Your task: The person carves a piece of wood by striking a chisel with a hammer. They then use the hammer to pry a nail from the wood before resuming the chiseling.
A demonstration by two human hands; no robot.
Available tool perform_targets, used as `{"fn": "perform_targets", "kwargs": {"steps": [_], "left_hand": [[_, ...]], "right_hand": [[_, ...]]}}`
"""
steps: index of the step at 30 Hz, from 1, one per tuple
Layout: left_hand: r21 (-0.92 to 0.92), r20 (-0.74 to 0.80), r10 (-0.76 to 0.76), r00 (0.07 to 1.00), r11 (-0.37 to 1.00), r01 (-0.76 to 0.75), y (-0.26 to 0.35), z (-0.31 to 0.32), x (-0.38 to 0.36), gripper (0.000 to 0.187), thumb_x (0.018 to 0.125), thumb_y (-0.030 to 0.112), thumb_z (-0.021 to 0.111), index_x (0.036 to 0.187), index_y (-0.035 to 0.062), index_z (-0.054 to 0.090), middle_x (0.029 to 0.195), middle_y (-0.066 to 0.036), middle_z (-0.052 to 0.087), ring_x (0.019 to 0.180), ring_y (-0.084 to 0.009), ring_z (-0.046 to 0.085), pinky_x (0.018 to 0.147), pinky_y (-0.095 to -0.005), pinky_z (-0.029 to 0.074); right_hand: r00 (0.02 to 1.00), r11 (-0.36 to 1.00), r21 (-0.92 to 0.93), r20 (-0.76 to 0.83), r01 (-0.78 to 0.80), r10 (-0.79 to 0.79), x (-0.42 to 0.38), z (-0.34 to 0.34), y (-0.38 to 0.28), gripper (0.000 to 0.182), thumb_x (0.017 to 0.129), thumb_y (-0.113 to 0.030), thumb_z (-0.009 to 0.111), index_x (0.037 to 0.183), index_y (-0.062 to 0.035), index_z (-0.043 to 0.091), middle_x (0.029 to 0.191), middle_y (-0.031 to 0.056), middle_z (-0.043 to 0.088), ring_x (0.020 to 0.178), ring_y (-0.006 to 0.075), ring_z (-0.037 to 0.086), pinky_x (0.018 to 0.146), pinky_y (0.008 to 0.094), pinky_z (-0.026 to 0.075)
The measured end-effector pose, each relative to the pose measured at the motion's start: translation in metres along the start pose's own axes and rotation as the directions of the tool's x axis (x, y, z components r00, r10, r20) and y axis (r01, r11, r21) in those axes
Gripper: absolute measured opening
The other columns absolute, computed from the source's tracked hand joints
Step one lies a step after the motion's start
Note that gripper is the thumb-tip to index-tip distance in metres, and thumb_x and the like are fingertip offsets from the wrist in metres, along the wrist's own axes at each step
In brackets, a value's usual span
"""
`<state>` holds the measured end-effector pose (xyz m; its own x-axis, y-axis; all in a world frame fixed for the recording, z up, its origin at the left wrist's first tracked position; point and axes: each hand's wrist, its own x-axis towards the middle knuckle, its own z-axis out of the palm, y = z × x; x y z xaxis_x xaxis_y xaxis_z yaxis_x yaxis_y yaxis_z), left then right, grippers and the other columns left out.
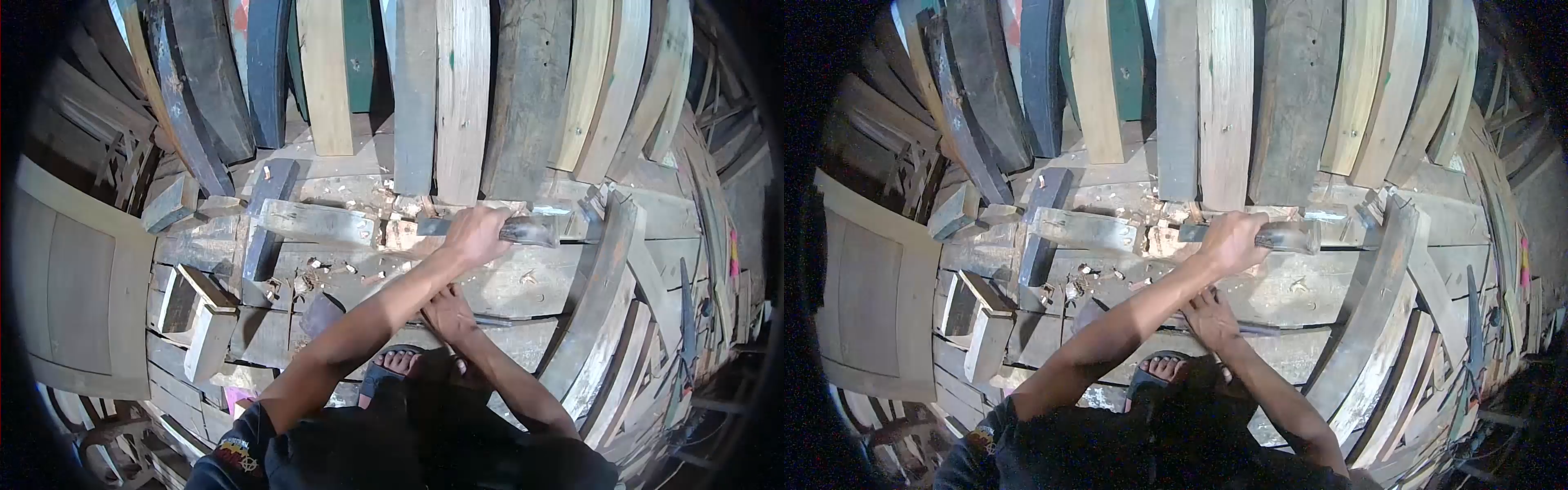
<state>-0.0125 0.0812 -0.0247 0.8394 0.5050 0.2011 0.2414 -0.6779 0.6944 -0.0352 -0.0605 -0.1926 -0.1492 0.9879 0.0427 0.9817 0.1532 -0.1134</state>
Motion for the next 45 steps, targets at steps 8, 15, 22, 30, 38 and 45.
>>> {"fn": "perform_targets", "kwargs": {"steps": [8, 15, 22, 30, 38, 45], "left_hand": [[0.033, -0.005, 0.011, 1.0, 0.999, -0.011, -0.009, -0.001, 0.007, 0.022, 0.071, 0.01, 0.072, 0.09, -0.0004, 0.071, 0.08, -0.027, 0.07, 0.078, -0.0444, 0.071, 0.073, -0.051, 0.057], [0.062, -0.017, 0.027, 0.999, 0.998, -0.026, -0.023, 0.005, 0.005, 0.019, 0.074, 0.013, 0.072, 0.088, 0.0008, 0.071, 0.082, -0.026, 0.071, 0.08, -0.0443, 0.071, 0.074, -0.0527, 0.056], [0.057, 0.04, -0.062, 0.997, 0.997, 0.06, -0.027, 0.002, 0.009, 0.027, 0.071, 0.012, 0.075, 0.094, -0.0005, 0.072, 0.087, -0.026, 0.072, 0.086, -0.0444, 0.071, 0.082, -0.0521, 0.057], [0.075, 0.039, -0.075, 0.996, 0.995, 0.071, -0.02, -0.002, 0.01, 0.032, 0.073, 0.011, 0.07, 0.103, 0.0023, 0.075, 0.086, -0.026, 0.073, 0.084, -0.0428, 0.073, 0.079, -0.05, 0.059], [0.085, -0.003, -0.029, 1.0, 0.996, 0.029, -0.03, 0.006, 0.009, 0.026, 0.074, 0.014, 0.072, 0.096, 0.0003, 0.073, 0.084, -0.026, 0.072, 0.082, -0.0441, 0.072, 0.077, -0.0517, 0.058], [0.078, 0.011, -0.018, 1.0, 0.997, 0.017, -0.029, 0.003, 0.009, 0.024, 0.077, 0.012, 0.072, 0.098, 0.0013, 0.073, 0.088, -0.024, 0.072, 0.088, -0.0422, 0.072, 0.079, -0.0512, 0.058]], "right_hand": [[0.994, 0.986, 0.134, 0.053, -0.098, 0.092, -0.01, -0.028, -0.02, 0.036, 0.089, -0.014, 0.057, 0.123, -0.0029, 0.058, 0.114, 0.019, 0.063, 0.103, 0.0325, 0.07, 0.096, 0.0447, 0.052], [0.846, 0.733, 0.447, 0.411, -0.512, 0.341, -0.022, -0.075, -0.029, 0.033, 0.098, -0.018, 0.054, 0.123, 0.0037, 0.06, 0.122, 0.0313, 0.064, 0.109, 0.0474, 0.066, 0.09, 0.0571, 0.053], [0.713, 0.295, 0.712, 0.399, -0.637, 0.576, -0.125, -0.091, 0.001, 0.045, 0.104, -0.034, 0.059, 0.119, 0.0077, 0.067, 0.089, 0.0218, 0.073, 0.084, 0.027, 0.071, 0.077, 0.0401, 0.053], [0.16, -0.053, 0.948, 0.108, -0.312, 0.981, -0.2, -0.141, 0.096, 0.048, 0.11, -0.052, 0.043, 0.092, -0.0105, 0.06, 0.068, -0.0059, 0.046, 0.053, 0.0049, 0.038, 0.047, 0.0231, 0.03], [0.49, -0.424, 0.905, 0.356, 0.03, 0.796, -0.163, -0.201, 0.052, 0.039, 0.108, -0.047, 0.052, 0.119, -0.0099, 0.058, 0.067, -0.0036, 0.042, 0.05, 0.0067, 0.039, 0.044, 0.0253, 0.034], [0.413, -0.413, 0.893, 0.449, -0.178, 0.792, -0.18, -0.151, 0.042, 0.054, 0.104, -0.066, 0.041, 0.11, -0.0145, 0.057, 0.057, -0.0061, 0.034, 0.04, 0.0083, 0.032, 0.037, 0.0238, 0.024]]}}
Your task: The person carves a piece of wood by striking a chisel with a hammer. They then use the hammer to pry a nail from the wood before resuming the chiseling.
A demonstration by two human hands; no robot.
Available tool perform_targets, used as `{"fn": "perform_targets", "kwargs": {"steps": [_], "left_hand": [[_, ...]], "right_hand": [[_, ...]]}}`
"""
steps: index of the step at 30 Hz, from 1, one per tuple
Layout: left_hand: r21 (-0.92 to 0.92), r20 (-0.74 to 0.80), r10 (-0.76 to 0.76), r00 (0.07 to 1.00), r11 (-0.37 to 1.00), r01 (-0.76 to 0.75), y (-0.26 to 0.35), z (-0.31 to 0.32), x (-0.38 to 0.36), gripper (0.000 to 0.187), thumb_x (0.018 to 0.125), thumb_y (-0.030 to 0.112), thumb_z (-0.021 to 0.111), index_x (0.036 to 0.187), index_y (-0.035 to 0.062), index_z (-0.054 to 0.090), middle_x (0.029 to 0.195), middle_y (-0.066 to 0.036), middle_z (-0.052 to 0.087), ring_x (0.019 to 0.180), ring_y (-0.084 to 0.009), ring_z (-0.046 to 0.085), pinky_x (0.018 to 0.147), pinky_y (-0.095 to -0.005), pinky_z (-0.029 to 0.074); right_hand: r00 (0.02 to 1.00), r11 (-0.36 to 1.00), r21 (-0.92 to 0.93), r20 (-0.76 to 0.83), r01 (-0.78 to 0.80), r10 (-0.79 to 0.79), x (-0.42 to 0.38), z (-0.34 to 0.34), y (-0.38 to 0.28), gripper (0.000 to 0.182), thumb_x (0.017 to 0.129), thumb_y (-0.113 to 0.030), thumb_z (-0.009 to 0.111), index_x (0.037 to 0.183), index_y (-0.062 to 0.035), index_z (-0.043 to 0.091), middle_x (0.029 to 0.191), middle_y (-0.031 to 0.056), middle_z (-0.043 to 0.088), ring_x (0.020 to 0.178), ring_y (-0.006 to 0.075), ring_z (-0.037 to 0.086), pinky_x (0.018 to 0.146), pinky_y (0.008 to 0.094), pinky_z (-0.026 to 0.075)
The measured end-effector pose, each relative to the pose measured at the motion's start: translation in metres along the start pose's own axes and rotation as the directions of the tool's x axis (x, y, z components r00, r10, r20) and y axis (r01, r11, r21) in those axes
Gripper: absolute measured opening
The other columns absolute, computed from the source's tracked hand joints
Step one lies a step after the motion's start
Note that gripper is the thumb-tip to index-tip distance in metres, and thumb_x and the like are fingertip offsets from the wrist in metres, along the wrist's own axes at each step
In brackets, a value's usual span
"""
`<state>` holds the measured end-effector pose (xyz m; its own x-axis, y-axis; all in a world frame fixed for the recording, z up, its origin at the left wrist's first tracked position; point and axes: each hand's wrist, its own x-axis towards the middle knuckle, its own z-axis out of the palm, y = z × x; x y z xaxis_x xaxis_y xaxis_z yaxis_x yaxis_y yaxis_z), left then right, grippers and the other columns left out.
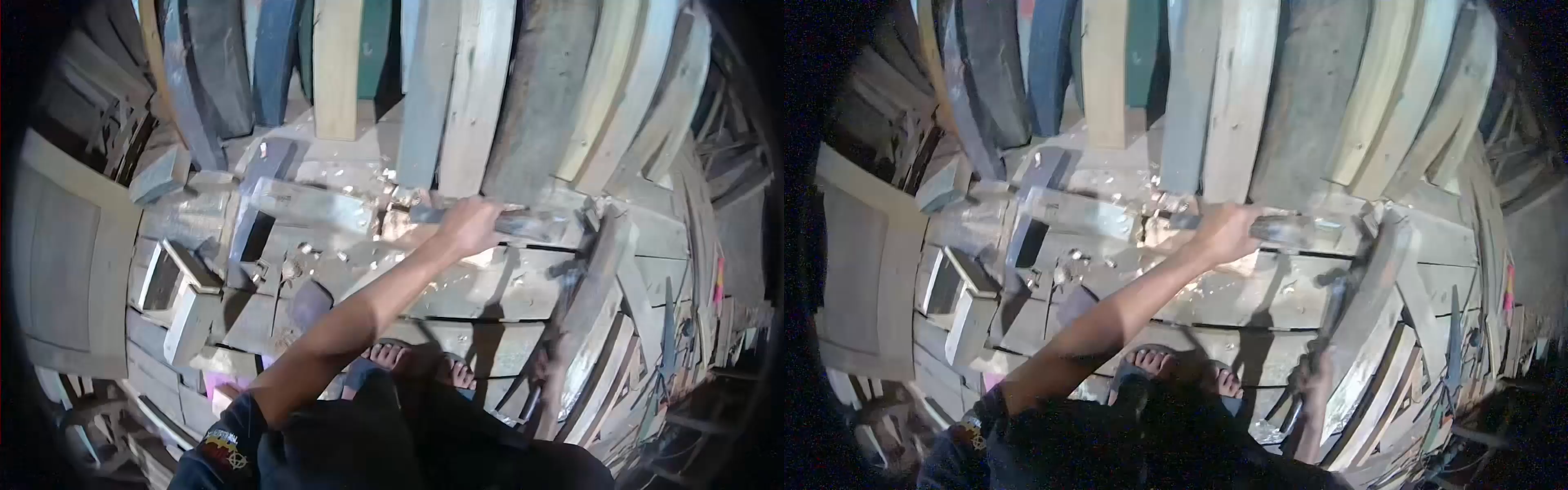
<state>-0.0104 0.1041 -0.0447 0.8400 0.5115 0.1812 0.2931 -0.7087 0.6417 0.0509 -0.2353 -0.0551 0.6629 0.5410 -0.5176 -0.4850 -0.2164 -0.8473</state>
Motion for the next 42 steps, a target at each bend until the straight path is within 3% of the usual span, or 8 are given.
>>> {"fn": "perform_targets", "kwargs": {"steps": [7, 9, 11, 13, 15, 27, 31, 42], "left_hand": [[-0.029, 0.01, -0.001, 1.0, 1.0, 0.001, 0.006, -0.009, -0.006, 0.023, 0.075, 0.011, 0.073, 0.095, 0.0009, 0.073, 0.089, -0.025, 0.073, 0.085, -0.0434, 0.072, 0.08, -0.0504, 0.058], [-0.03, 0.014, -0.025, 1.0, 0.999, 0.026, 0.002, -0.002, -0.001, 0.023, 0.074, 0.012, 0.074, 0.094, 0.001, 0.072, 0.089, -0.025, 0.073, 0.087, -0.0428, 0.072, 0.082, -0.0501, 0.058], [-0.004, -0.003, 0.001, 1.0, 1.0, -0.001, 0.0, 0.002, -0.003, 0.024, 0.073, 0.011, 0.074, 0.095, 0.0008, 0.072, 0.09, -0.025, 0.073, 0.088, -0.0426, 0.072, 0.083, -0.05, 0.058], [-0.007, 0.036, -0.035, 0.999, 0.999, 0.035, 0.003, -0.002, -0.003, 0.023, 0.073, 0.011, 0.074, 0.093, 0.0, 0.073, 0.091, -0.025, 0.073, 0.091, -0.0429, 0.072, 0.086, -0.0504, 0.058], [-0.024, 0.063, -0.064, 0.996, 0.998, 0.066, 0.004, -0.001, -0.002, 0.022, 0.073, 0.011, 0.074, 0.092, -0.0004, 0.073, 0.091, -0.026, 0.073, 0.092, -0.0431, 0.072, 0.086, -0.0508, 0.057], [0.012, 0.001, -0.06, 0.998, 0.998, 0.06, -0.002, 0.002, -0.001, 0.02, 0.077, 0.016, 0.073, 0.093, 0.0042, 0.073, 0.085, -0.024, 0.072, 0.082, -0.0426, 0.071, 0.077, -0.0511, 0.057], [0.029, 0.023, -0.039, 0.999, 0.999, 0.038, -0.007, -0.001, 0.001, 0.03, 0.075, 0.016, 0.076, 0.1, -0.0013, 0.071, 0.088, -0.027, 0.072, 0.087, -0.0435, 0.072, 0.082, -0.0515, 0.058], [0.028, 0.009, -0.055, 0.998, 0.998, 0.055, -0.005, -0.001, 0.0, 0.024, 0.074, 0.015, 0.075, 0.094, 0.0014, 0.073, 0.084, -0.025, 0.072, 0.086, -0.0437, 0.072, 0.083, -0.0523, 0.057]], "right_hand": [[0.901, 0.828, 0.365, -0.258, 0.425, -0.348, 0.005, 0.014, -0.095, 0.043, 0.107, -0.061, 0.041, 0.096, -0.0191, 0.046, 0.063, -0.0061, 0.029, 0.048, 0.0045, 0.025, 0.04, 0.022, 0.02], [0.939, 0.84, 0.442, -0.017, 0.314, -0.343, 0.004, 0.003, -0.077, 0.045, 0.104, -0.064, 0.046, 0.098, -0.0197, 0.049, 0.066, -0.0056, 0.031, 0.049, 0.0044, 0.025, 0.041, 0.022, 0.019], [0.874, 0.922, 0.184, -0.423, 0.341, -0.239, -0.005, 0.063, -0.074, 0.052, 0.102, -0.07, 0.043, 0.088, -0.0194, 0.044, 0.062, -0.0065, 0.037, 0.043, 0.005, 0.028, 0.038, 0.022, 0.02], [0.996, 0.997, -0.06, 0.083, 0.044, -0.039, -0.003, 0.032, -0.059, 0.053, 0.103, -0.069, 0.041, 0.09, -0.0187, 0.046, 0.06, -0.006, 0.038, 0.041, 0.0052, 0.03, 0.037, 0.0229, 0.021], [0.991, 0.993, -0.096, 0.116, 0.072, -0.061, 0.004, 0.028, -0.052, 0.051, 0.104, -0.068, 0.042, 0.09, -0.0188, 0.046, 0.058, -0.0049, 0.035, 0.041, 0.0075, 0.028, 0.038, 0.0252, 0.02], [0.875, 0.884, 0.395, -0.484, 0.251, -0.032, 0.018, 0.062, -0.071, 0.056, 0.1, -0.075, 0.042, 0.083, -0.021, 0.042, 0.057, -0.0088, 0.027, 0.041, 0.0066, 0.022, 0.036, 0.0246, 0.02], [0.99, 0.992, 0.003, 0.06, -0.128, 0.127, 0.02, 0.024, -0.047, 0.057, 0.099, -0.075, 0.042, 0.088, -0.02, 0.047, 0.059, -0.0068, 0.035, 0.041, 0.0076, 0.027, 0.036, 0.0248, 0.022], [0.894, 0.83, 0.364, -0.322, 0.422, -0.313, 0.011, 0.014, -0.095, 0.051, 0.104, -0.068, 0.041, 0.09, -0.0192, 0.044, 0.065, -0.0075, 0.03, 0.047, 0.006, 0.028, 0.039, 0.0217, 0.022]]}}
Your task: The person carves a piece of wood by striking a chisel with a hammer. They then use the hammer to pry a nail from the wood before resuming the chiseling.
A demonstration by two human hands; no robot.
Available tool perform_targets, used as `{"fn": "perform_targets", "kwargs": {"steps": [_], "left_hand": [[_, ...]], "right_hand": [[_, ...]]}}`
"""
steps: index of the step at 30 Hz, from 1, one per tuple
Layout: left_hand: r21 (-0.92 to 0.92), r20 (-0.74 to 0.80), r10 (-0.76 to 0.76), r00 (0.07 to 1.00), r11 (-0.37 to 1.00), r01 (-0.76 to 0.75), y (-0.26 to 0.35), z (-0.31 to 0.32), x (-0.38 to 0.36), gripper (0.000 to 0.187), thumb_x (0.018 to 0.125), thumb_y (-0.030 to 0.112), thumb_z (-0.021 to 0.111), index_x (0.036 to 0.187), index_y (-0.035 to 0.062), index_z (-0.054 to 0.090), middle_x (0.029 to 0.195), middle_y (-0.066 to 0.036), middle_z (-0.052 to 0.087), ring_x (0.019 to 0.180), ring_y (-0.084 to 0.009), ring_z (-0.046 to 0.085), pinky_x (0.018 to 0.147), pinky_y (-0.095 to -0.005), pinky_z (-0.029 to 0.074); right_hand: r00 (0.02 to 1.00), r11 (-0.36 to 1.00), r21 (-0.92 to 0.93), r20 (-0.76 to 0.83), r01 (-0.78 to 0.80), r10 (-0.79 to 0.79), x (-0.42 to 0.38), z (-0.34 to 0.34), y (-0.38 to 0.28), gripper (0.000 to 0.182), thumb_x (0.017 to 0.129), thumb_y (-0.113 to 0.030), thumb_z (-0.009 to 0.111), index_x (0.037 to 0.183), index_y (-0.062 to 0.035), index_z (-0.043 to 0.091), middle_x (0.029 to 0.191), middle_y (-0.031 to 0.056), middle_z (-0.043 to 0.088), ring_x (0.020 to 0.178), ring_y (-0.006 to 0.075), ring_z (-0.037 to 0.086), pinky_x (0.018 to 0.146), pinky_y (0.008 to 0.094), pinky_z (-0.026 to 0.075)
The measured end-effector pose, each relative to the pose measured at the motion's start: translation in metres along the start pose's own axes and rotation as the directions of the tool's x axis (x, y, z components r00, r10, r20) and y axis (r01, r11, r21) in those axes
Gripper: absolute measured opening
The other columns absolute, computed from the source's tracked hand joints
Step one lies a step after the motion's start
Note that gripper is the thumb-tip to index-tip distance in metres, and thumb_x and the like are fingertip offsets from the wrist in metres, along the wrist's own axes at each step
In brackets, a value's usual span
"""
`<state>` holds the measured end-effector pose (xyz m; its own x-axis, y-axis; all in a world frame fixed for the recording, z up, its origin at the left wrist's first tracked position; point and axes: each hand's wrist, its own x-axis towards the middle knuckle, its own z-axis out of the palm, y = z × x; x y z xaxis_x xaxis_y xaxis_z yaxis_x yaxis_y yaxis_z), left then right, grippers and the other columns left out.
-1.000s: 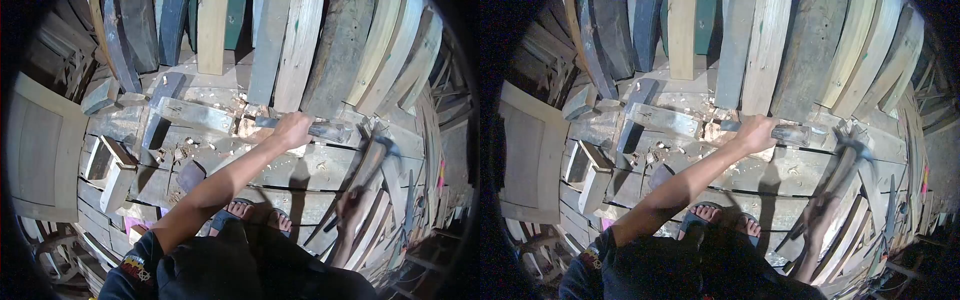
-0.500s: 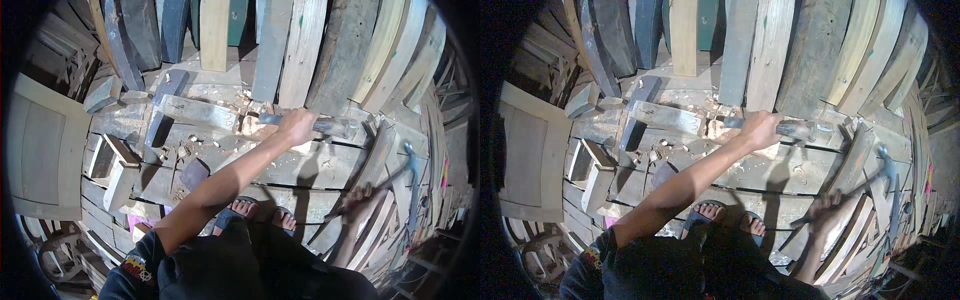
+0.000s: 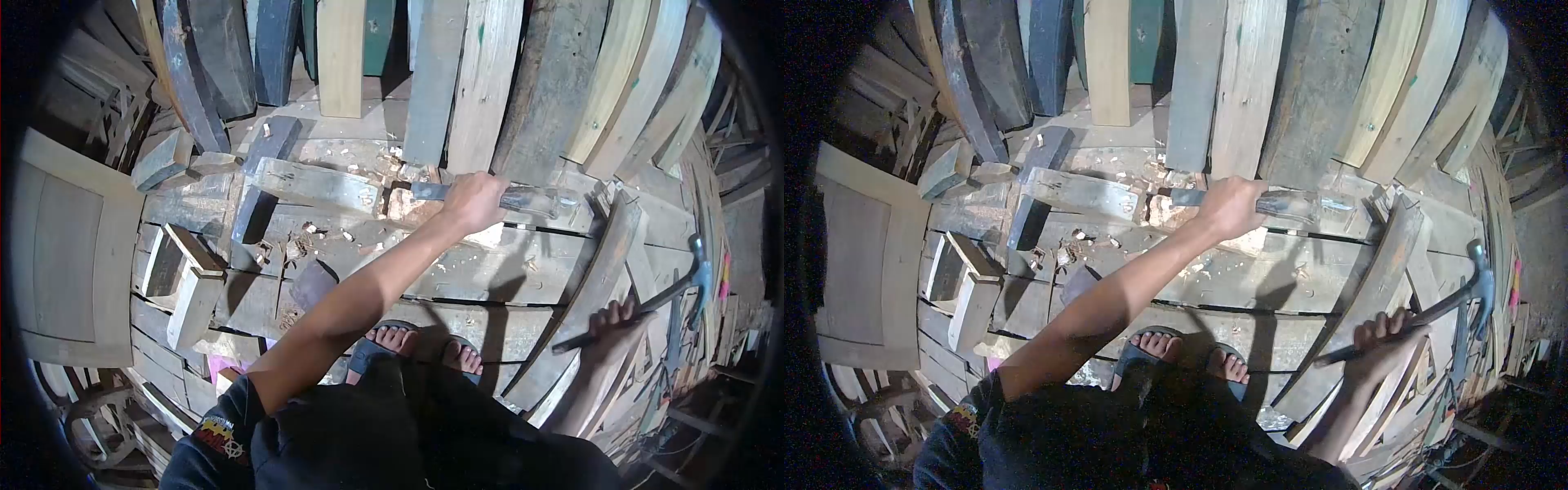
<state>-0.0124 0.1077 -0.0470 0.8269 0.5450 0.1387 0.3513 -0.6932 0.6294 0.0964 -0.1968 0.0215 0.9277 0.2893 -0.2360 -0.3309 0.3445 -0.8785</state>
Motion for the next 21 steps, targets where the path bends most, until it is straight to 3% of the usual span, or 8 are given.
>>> {"fn": "perform_targets", "kwargs": {"steps": [2, 4, 5, 7, 9, 14, 16, 21], "left_hand": [[0.008, 0.003, 0.0, 1.0, 1.0, 0.0, -0.003, 0.001, 0.0, 0.024, 0.075, 0.016, 0.076, 0.095, 0.0027, 0.073, 0.085, -0.025, 0.072, 0.085, -0.0427, 0.072, 0.082, -0.0517, 0.057], [0.048, -0.02, 0.006, 1.0, 0.999, -0.005, -0.004, 0.001, -0.002, 0.025, 0.076, 0.018, 0.076, 0.097, 0.0039, 0.074, 0.085, -0.024, 0.073, 0.086, -0.0415, 0.073, 0.082, -0.0511, 0.058], [0.066, -0.031, 0.015, 0.999, 0.998, -0.013, -0.005, 0.001, -0.002, 0.026, 0.077, 0.02, 0.077, 0.098, 0.0045, 0.074, 0.086, -0.024, 0.073, 0.086, -0.041, 0.073, 0.081, -0.0508, 0.058], [0.075, -0.007, 0.033, 0.999, 0.997, -0.033, -0.031, -0.009, -0.009, 0.03, 0.076, 0.021, 0.078, 0.103, 0.0071, 0.075, 0.086, -0.023, 0.073, 0.083, -0.0394, 0.073, 0.078, -0.049, 0.059], [0.088, 0.015, -0.037, 0.999, 0.996, 0.036, -0.034, -0.019, -0.014, 0.034, 0.074, 0.021, 0.079, 0.105, 0.0074, 0.075, 0.084, -0.021, 0.073, 0.079, -0.0393, 0.073, 0.075, -0.049, 0.059], [-0.074, -0.068, 0.207, 0.976, 0.975, -0.212, 0.027, -0.025, -0.011, 0.036, 0.077, 0.03, 0.08, 0.104, 0.0062, 0.075, 0.078, -0.02, 0.072, 0.072, -0.0394, 0.072, 0.069, -0.0494, 0.058], [-0.083, -0.058, 0.345, 0.937, 0.933, -0.349, 0.053, -0.032, -0.013, 0.032, 0.079, 0.028, 0.079, 0.101, 0.0049, 0.075, 0.077, -0.021, 0.072, 0.073, -0.0389, 0.073, 0.072, -0.0496, 0.058], [-0.171, 0.011, 0.314, 0.949, 0.936, -0.308, 0.058, -0.023, -0.027, 0.047, 0.074, 0.032, 0.083, 0.108, 0.0031, 0.069, 0.08, -0.021, 0.07, 0.075, -0.0412, 0.071, 0.071, -0.0494, 0.058]], "right_hand": [[0.971, 0.997, 0.008, -0.227, -0.074, 0.074, -0.018, 0.037, 0.021, 0.052, 0.103, -0.07, 0.041, 0.092, -0.019, 0.045, 0.066, -0.0076, 0.034, 0.047, 0.0068, 0.03, 0.04, 0.0244, 0.025], [0.936, 0.933, -0.309, 0.235, -0.185, 0.264, -0.009, -0.021, 0.066, 0.053, 0.102, -0.072, 0.041, 0.09, -0.0206, 0.046, 0.058, -0.0073, 0.034, 0.043, 0.0077, 0.03, 0.04, 0.0273, 0.025], [0.88, 0.732, -0.589, 0.073, -0.342, 0.47, -0.015, -0.001, 0.058, 0.057, 0.101, -0.073, 0.039, 0.084, -0.0195, 0.045, 0.054, -0.0079, 0.03, 0.04, 0.0079, 0.026, 0.039, 0.0274, 0.023], [0.864, 0.644, -0.713, 0.107, -0.278, 0.491, -0.008, -0.007, 0.065, 0.059, 0.101, -0.074, 0.038, 0.079, -0.0188, 0.043, 0.054, -0.0077, 0.03, 0.039, 0.0078, 0.026, 0.037, 0.027, 0.021], [0.86, 0.689, -0.648, 0.102, -0.325, 0.5, -0.006, -0.014, 0.067, 0.059, 0.102, -0.073, 0.038, 0.079, -0.0191, 0.042, 0.054, -0.0078, 0.03, 0.039, 0.0075, 0.027, 0.037, 0.0267, 0.02], [0.954, 0.823, -0.496, -0.042, -0.279, 0.298, -0.009, 0.023, 0.033, 0.053, 0.103, -0.069, 0.044, 0.079, -0.0219, 0.047, 0.057, -0.0075, 0.032, 0.04, 0.0059, 0.024, 0.037, 0.0242, 0.017], [0.937, 0.861, -0.419, 0.062, -0.287, 0.343, 0.005, 0.003, 0.021, 0.049, 0.105, -0.064, 0.045, 0.078, -0.0229, 0.046, 0.058, -0.0081, 0.031, 0.041, 0.0049, 0.021, 0.038, 0.0239, 0.014], [0.918, 0.854, -0.413, 0.092, -0.317, 0.386, -0.006, -0.009, 0.02, 0.048, 0.104, -0.065, 0.046, 0.082, -0.0225, 0.05, 0.057, -0.0083, 0.032, 0.04, 0.0056, 0.023, 0.038, 0.0257, 0.016]]}}
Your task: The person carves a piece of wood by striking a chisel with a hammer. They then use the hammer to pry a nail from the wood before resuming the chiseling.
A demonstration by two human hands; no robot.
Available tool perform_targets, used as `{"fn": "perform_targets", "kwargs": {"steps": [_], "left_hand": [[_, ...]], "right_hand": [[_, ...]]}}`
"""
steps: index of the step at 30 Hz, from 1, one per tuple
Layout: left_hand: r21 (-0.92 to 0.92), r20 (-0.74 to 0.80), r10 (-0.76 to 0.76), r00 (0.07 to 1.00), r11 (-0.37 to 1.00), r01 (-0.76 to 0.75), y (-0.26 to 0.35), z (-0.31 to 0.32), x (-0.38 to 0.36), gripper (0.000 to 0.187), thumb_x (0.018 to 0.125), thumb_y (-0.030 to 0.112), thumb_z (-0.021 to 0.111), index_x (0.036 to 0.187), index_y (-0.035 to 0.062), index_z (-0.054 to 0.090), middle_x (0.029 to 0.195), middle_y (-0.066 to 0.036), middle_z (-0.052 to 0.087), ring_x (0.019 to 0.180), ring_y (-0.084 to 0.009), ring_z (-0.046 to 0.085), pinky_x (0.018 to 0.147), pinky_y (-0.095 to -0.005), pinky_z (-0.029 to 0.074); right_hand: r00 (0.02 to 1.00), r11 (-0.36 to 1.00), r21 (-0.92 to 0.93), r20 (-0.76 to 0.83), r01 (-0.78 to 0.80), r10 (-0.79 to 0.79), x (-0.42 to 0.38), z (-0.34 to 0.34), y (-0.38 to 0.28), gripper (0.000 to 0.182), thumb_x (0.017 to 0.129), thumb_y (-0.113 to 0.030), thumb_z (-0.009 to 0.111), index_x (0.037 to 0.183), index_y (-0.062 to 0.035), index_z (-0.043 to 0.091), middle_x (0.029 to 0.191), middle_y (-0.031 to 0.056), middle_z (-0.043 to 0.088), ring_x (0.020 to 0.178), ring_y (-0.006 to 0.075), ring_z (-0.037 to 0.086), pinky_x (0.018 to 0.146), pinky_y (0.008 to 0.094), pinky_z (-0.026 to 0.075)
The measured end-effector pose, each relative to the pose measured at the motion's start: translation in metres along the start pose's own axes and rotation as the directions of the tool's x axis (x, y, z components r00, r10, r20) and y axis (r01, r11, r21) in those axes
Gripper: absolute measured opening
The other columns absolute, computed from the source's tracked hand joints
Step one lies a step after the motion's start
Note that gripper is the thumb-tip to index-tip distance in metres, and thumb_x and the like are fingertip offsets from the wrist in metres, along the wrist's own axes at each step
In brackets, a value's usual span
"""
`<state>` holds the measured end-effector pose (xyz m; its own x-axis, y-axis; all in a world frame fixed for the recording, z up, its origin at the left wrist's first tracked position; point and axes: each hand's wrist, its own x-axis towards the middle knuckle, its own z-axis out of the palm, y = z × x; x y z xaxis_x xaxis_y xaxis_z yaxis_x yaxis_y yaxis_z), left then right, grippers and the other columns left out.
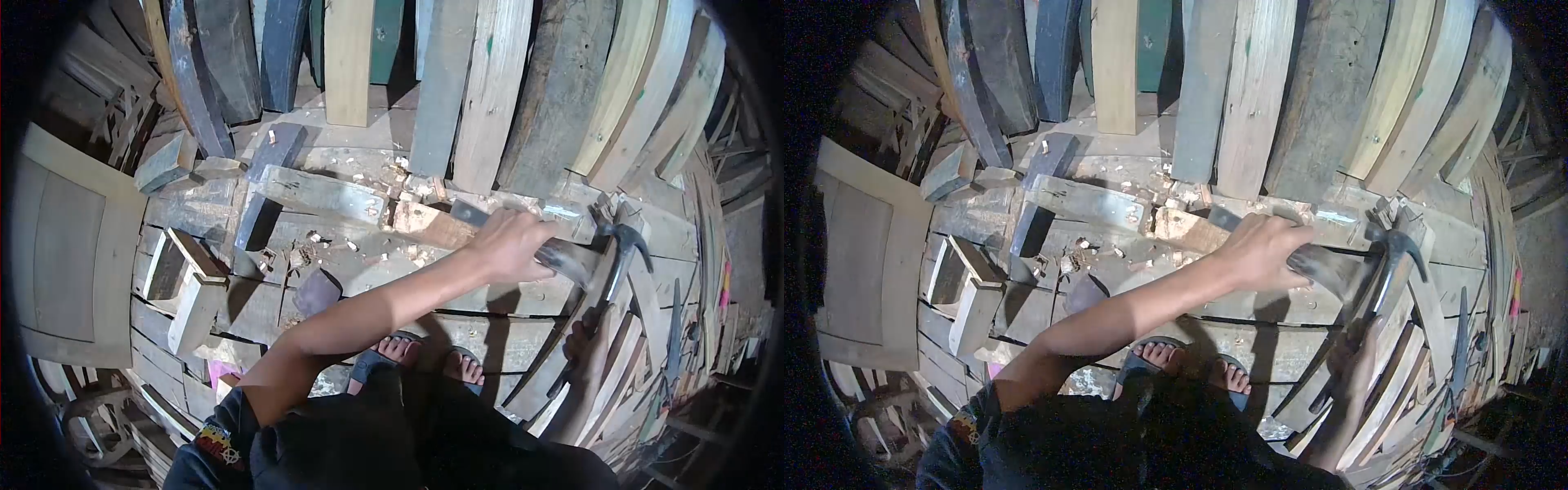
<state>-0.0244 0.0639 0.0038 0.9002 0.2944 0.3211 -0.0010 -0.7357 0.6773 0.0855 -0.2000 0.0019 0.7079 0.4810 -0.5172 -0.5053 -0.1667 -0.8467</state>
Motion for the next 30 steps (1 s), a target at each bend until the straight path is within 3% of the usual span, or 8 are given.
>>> {"fn": "perform_targets", "kwargs": {"steps": [2, 6, 10, 12, 13, 20, 24, 30], "left_hand": [[-0.02, -0.05, 0.014, 0.999, 1.0, -0.015, -0.008, 0.009, -0.005, 0.049, 0.074, 0.031, 0.083, 0.109, 0.0007, 0.066, 0.082, -0.023, 0.069, 0.077, -0.0418, 0.071, 0.073, -0.0494, 0.059], [-0.04, 0.09, -0.099, 0.991, 0.994, 0.102, 0.0, 0.009, -0.003, 0.048, 0.078, 0.029, 0.082, 0.108, -0.0025, 0.062, 0.082, -0.024, 0.068, 0.08, -0.0425, 0.071, 0.074, -0.0507, 0.058], [0.019, 0.142, -0.089, 0.986, 0.996, 0.087, -0.004, 0.013, 0.001, 0.046, 0.08, 0.025, 0.082, 0.112, -0.0019, 0.061, 0.076, -0.024, 0.068, 0.077, -0.0421, 0.072, 0.071, -0.0516, 0.058], [0.039, 0.116, -0.04, 0.992, 0.999, 0.035, -0.008, 0.016, -0.002, 0.044, 0.084, 0.021, 0.079, 0.117, -0.0009, 0.061, 0.073, -0.025, 0.068, 0.073, -0.0413, 0.073, 0.067, -0.0506, 0.059], [0.102, -0.06, 0.086, 0.994, 0.992, -0.08, -0.011, 0.021, -0.008, 0.041, 0.084, 0.021, 0.078, 0.114, -0.0008, 0.06, 0.068, -0.024, 0.067, 0.067, -0.0416, 0.072, 0.061, -0.0498, 0.059], [0.058, -0.229, 0.055, 0.972, 0.997, -0.043, -0.029, 0.027, -0.019, 0.031, 0.075, 0.017, 0.078, 0.095, 0.0, 0.061, 0.076, -0.022, 0.07, 0.069, -0.0403, 0.072, 0.064, -0.0502, 0.058], [-0.023, -0.174, -0.125, 0.977, 0.992, 0.123, -0.027, 0.015, -0.011, 0.036, 0.072, 0.016, 0.079, 0.1, -0.0011, 0.063, 0.076, -0.025, 0.068, 0.071, -0.0445, 0.07, 0.066, -0.0507, 0.058], [0.015, -0.173, -0.07, 0.982, 0.997, 0.074, -0.035, 0.03, -0.009, 0.036, 0.073, 0.018, 0.079, 0.101, 0.0012, 0.064, 0.079, -0.025, 0.069, 0.074, -0.0443, 0.069, 0.066, -0.0505, 0.056]], "right_hand": [[0.974, 0.994, -0.106, -0.225, -0.004, -0.02, -0.002, 0.016, 0.013, 0.055, 0.1, -0.073, 0.044, 0.081, -0.0212, 0.05, 0.056, -0.0063, 0.034, 0.039, 0.0083, 0.027, 0.038, 0.0267, 0.019], [0.995, 0.992, -0.126, 0.101, -0.013, 0.026, 0.004, -0.005, 0.039, 0.061, 0.101, -0.074, 0.037, 0.078, -0.0175, 0.043, 0.051, -0.0046, 0.031, 0.034, 0.0088, 0.029, 0.033, 0.0258, 0.021], [0.993, 0.979, -0.17, -0.009, 0.111, -0.115, -0.016, -0.002, 0.029, 0.059, 0.102, -0.073, 0.039, 0.079, -0.0189, 0.046, 0.054, -0.0049, 0.033, 0.037, 0.0083, 0.028, 0.036, 0.0258, 0.018], [0.953, 0.983, -0.127, -0.256, 0.133, -0.162, -0.018, -0.008, 0.022, 0.052, 0.104, -0.067, 0.043, 0.085, -0.0191, 0.05, 0.064, -0.0071, 0.037, 0.044, 0.0077, 0.028, 0.042, 0.0268, 0.02], [0.966, 0.984, -0.069, -0.189, 0.165, -0.175, -0.022, -0.014, 0.014, 0.052, 0.104, -0.067, 0.043, 0.083, -0.02, 0.048, 0.063, -0.0076, 0.035, 0.044, 0.0071, 0.026, 0.042, 0.0265, 0.019], [0.959, 0.964, 0.046, -0.13, 0.261, -0.253, -0.048, -0.002, -0.021, 0.053, 0.102, -0.069, 0.045, 0.078, -0.0213, 0.043, 0.062, -0.0085, 0.03, 0.045, 0.0036, 0.022, 0.041, 0.023, 0.016], [0.895, 0.942, -0.04, -0.298, 0.334, -0.33, -0.045, -0.01, -0.007, 0.052, 0.102, -0.069, 0.046, 0.081, -0.0211, 0.045, 0.064, -0.0089, 0.033, 0.046, 0.0028, 0.025, 0.041, 0.022, 0.018], [0.844, 0.827, 0.237, -0.322, 0.51, -0.429, -0.043, -0.004, 0.001, 0.053, 0.105, -0.064, 0.042, 0.078, -0.019, 0.037, 0.06, -0.0067, 0.028, 0.041, 0.004, 0.025, 0.034, 0.0232, 0.02]]}}
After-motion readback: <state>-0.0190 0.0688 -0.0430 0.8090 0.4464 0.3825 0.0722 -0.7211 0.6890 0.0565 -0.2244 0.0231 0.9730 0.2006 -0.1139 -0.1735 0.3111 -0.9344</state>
